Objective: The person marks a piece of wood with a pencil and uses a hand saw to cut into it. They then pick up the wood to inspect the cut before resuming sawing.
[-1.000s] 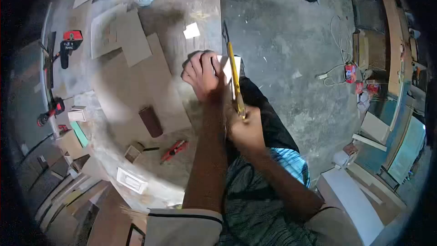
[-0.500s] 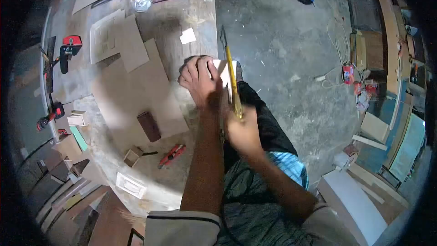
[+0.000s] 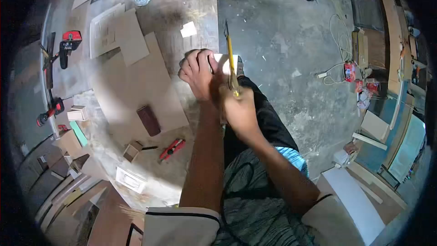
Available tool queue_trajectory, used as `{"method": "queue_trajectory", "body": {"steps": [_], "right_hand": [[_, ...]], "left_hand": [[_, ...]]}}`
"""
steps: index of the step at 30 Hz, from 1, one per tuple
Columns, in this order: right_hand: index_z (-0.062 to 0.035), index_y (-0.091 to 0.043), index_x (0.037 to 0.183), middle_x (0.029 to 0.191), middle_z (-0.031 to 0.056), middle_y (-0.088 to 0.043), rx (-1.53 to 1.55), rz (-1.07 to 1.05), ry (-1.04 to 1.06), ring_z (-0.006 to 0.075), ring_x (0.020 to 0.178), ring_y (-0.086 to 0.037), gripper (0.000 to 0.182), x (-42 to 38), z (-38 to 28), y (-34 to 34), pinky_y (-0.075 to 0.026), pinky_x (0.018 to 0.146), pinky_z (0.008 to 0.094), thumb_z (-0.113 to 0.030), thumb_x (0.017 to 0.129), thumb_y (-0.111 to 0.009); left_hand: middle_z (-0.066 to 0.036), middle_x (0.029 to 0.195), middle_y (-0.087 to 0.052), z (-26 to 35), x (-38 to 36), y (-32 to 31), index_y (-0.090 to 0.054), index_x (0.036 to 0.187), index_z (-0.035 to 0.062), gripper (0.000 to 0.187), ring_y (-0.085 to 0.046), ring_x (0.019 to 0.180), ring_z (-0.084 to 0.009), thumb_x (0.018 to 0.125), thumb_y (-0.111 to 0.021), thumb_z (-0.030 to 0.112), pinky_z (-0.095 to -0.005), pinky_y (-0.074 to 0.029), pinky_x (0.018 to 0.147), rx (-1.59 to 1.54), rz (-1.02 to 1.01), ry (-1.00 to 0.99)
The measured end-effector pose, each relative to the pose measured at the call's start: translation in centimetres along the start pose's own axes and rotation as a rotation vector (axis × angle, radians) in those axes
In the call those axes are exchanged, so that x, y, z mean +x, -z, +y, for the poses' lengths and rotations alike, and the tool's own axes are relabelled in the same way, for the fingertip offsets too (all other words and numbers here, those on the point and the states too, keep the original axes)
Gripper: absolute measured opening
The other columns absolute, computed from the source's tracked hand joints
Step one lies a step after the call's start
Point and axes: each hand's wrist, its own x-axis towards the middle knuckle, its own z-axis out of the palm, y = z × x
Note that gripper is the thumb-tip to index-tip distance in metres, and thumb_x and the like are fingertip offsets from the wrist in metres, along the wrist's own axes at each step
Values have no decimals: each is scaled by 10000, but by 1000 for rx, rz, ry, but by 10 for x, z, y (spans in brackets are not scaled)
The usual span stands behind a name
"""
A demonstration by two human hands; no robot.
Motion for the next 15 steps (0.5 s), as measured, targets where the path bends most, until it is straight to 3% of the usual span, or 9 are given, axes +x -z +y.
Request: {"method": "queue_trajectory", "body": {"steps": [1,3,5,9,13,14,15], "right_hand": [[-25,-586,776,683,-16,-580,-11,57,-62,53,533,-483,290,-21,3,2,-352,461,293,-128,1040,-650],[-19,-610,819,697,-26,-579,-46,-32,171,55,541,-493,240,-40,14,8,-367,469,283,-107,1039,-645],[-18,-622,826,686,-33,-571,-52,-33,195,57,547,-500,238,-14,28,2,-374,476,277,-118,1041,-644],[-27,-642,842,664,-48,-553,57,-41,-17,50,547,-487,221,-14,1,11,-366,478,276,-125,1040,-634],[30,-663,767,611,44,-599,36,-17,197,108,569,-550,265,-19,28,4,-421,511,374,-140,970,-656],[40,-653,757,583,36,-570,87,-67,16,101,572,-540,285,0,19,9,-414,511,376,-152,967,-673],[47,-653,765,591,44,-563,10,5,-5,111,585,-550,305,20,6,6,-431,536,373,-176,971,-684]], "left_hand": [[-31,1204,-601,-2,-1,0,-657,1109,194,131,-538,1206,-292,984,-651,232,-485,-340,1064,-10,5,-11],[-31,1208,-602,-3,0,2,-666,1114,190,136,-537,1205,-296,988,-655,239,-487,-347,1057,-47,5,-19],[-30,1212,-604,-2,-6,5,-672,1108,188,131,-536,1208,-298,988,-654,237,-491,-351,1056,-36,-8,-5],[-35,1219,-606,-4,-1,-2,-680,1092,181,122,-533,1216,-307,988,-649,239,-504,-353,1066,14,-27,20],[-35,1244,-598,-3,-4,-2,-692,1108,208,130,-520,1252,-331,996,-657,262,-545,-340,1102,13,-52,62],[-33,1259,-594,-2,-3,2,-690,1119,210,140,-521,1250,-332,989,-666,258,-549,-347,1095,-24,-53,41],[-38,1246,-599,-5,-2,-1,-685,1131,211,149,-521,1248,-335,986,-666,241,-548,-338,1101,-14,-52,34]]}}
